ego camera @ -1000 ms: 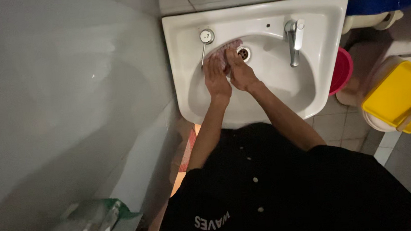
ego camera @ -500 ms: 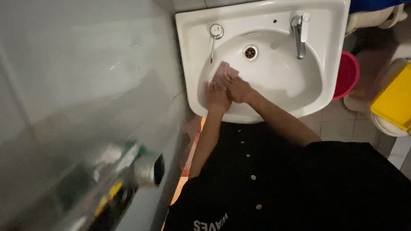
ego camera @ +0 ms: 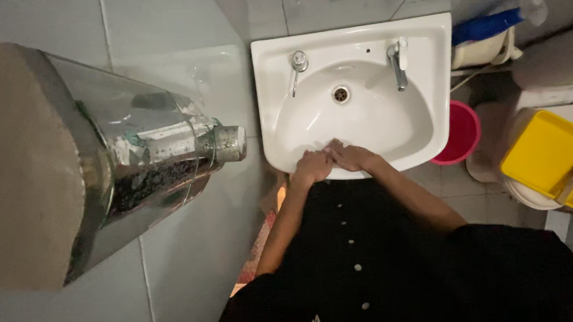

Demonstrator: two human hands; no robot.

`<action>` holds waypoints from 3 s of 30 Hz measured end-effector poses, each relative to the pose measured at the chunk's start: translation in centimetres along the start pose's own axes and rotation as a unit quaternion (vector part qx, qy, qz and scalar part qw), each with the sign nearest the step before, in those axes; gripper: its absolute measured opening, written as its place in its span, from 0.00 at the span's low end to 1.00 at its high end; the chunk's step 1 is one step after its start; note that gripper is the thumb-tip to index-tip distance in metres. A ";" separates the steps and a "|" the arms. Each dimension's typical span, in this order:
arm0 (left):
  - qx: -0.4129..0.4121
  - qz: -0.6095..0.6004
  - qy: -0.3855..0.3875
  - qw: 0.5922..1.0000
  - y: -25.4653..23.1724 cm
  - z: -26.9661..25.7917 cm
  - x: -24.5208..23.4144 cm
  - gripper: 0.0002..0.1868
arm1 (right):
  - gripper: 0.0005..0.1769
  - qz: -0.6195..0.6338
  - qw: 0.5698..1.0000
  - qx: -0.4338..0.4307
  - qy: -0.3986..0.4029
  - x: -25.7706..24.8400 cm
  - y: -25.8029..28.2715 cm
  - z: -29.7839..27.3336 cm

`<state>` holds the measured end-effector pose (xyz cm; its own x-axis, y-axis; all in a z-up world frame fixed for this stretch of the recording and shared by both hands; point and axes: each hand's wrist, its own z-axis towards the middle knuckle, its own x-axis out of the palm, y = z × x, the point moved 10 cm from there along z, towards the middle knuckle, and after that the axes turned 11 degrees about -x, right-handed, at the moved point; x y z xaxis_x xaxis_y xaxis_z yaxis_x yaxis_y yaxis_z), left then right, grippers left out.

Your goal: The person cleans a bathroom sink by spraying a cleaning agent from a bottle onto the surface and wiping it down with a cloth.

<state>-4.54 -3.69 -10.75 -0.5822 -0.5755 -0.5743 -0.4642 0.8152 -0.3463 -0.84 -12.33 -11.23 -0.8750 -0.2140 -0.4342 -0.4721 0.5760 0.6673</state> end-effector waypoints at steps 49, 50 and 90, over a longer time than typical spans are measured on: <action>-0.087 0.061 0.043 0.993 0.3 1.7 -0.4 0.20 | 0.28 0.068 0.991 0.114 0.031 1.8 -3.4 2.8; -0.082 0.042 0.036 0.995 -0.2 1.2 -0.9 0.19 | 0.28 0.043 0.995 0.084 0.016 1.1 -3.0 2.7; -0.065 0.002 -0.116 0.991 0.8 10.2 -3.0 0.45 | 0.37 -0.162 0.979 -0.046 -0.118 -5.9 -5.4 9.6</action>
<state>3.67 -0.62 -16.85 -0.4214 -0.5294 -0.7363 -0.5534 0.7933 -0.2536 7.92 -6.59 -18.04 -0.6338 -0.1787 -0.7526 -0.7376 0.4325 0.5185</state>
